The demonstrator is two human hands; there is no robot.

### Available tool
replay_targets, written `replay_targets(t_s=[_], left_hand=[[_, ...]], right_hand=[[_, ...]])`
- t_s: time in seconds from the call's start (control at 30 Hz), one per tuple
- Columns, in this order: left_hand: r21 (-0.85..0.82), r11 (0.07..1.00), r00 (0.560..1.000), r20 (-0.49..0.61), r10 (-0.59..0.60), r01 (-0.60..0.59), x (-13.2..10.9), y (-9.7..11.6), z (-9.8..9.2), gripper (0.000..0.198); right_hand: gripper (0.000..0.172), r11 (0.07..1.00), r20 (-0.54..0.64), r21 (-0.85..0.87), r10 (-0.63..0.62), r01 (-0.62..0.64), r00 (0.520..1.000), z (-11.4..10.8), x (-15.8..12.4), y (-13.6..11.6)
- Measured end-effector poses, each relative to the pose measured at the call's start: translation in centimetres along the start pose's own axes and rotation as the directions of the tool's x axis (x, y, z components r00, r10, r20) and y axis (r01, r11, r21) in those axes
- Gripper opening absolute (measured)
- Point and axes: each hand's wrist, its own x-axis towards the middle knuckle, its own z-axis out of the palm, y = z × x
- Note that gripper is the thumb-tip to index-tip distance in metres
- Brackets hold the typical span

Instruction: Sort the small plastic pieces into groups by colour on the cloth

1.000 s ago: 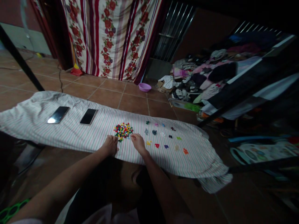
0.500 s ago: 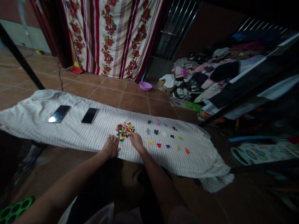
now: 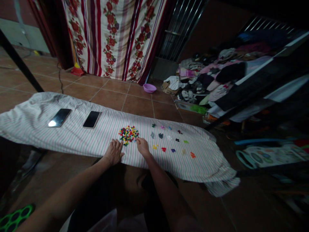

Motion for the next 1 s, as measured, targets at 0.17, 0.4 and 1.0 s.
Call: replay_targets(t_s=[0.17,0.4,1.0], left_hand=[[-0.047,0.999,0.999,-0.031,0.013,-0.015,-0.5,-0.4,0.2,0.063],[-0.139,0.989,0.994,-0.105,0.030,-0.045,-0.3,-1.0,0.3,0.062],[-0.469,0.853,0.897,-0.240,-0.372,0.228,3.5,-0.5,1.6,0.026]], right_hand=[[0.028,1.000,0.004,0.000,0.017,-0.017,1.000,0.1,0.1,0.1],[0.023,0.998,-0.025,-0.055,0.038,-0.039,0.999,0.1,-0.2,-0.2],[0.016,0.999,-0.104,-0.026,0.016,-0.019,0.994,0.0,-1.8,1.5]])
